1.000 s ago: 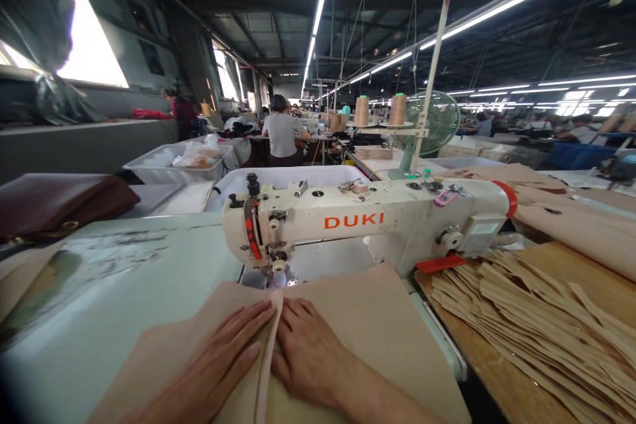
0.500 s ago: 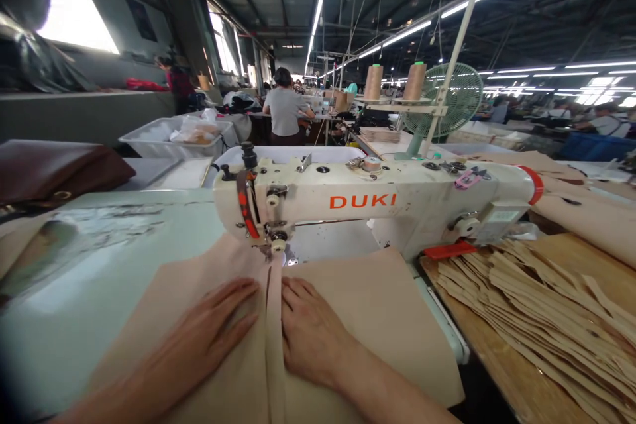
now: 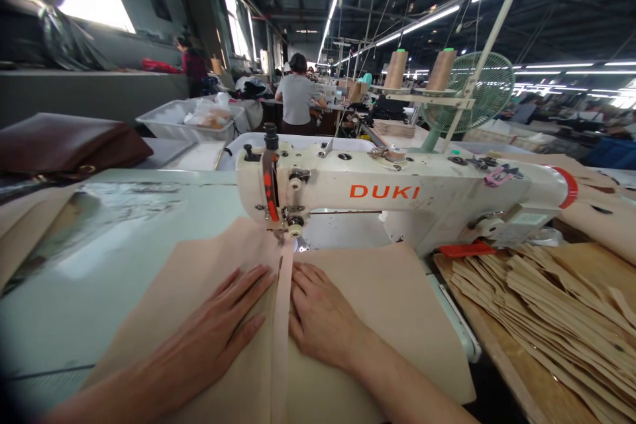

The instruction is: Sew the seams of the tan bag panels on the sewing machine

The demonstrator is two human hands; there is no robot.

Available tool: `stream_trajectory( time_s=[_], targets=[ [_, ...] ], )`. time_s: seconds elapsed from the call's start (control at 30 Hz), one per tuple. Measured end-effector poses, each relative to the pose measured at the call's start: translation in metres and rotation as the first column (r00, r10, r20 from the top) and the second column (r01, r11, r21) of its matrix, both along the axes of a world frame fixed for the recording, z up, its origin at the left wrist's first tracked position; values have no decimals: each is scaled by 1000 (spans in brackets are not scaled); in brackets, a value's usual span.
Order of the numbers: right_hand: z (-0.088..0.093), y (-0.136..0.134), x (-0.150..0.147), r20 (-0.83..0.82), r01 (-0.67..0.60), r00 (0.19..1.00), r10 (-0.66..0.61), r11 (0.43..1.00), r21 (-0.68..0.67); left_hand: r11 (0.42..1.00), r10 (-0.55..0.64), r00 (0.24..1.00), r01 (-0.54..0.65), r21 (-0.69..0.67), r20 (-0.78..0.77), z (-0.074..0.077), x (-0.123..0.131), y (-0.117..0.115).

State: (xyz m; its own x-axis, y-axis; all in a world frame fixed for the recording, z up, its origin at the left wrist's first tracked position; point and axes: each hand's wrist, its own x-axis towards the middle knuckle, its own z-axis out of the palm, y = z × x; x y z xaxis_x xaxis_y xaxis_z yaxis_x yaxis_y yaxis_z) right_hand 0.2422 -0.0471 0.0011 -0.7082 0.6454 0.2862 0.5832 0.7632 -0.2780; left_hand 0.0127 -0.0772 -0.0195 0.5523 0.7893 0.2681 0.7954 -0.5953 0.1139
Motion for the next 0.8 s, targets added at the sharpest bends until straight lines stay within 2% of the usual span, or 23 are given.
stream_trajectory(
  time_s=[0.4, 0.57, 0.6, 0.67, 0.73, 0.8],
  targets=[
    [2, -2, -2, -47, -14, 999, 14, 1000, 1, 1000, 4, 998, -6, 30, 55, 6, 7, -4],
    [7, 4, 3, -112, -39, 993, 29, 995, -91, 1000, 20, 999, -20, 3, 25, 13, 13, 0],
    [10, 7, 4, -156, -16, 988, -3, 993, -120, 1000, 24, 999, -24, -5, 23, 14, 14, 0],
    [15, 13, 6, -271, 108, 952, -144, 984, -144, 1000, 26, 999, -26, -13, 19, 16, 15, 2],
    [20, 17, 6, -342, 220, 907, -245, 969, -110, 1000, 24, 1000, -23, -4, 1, 14, 15, 2],
    [20, 18, 2, -297, 191, 935, -194, 981, -38, 999, 24, 999, -23, 34, -22, 11, 14, 3]
  ],
)
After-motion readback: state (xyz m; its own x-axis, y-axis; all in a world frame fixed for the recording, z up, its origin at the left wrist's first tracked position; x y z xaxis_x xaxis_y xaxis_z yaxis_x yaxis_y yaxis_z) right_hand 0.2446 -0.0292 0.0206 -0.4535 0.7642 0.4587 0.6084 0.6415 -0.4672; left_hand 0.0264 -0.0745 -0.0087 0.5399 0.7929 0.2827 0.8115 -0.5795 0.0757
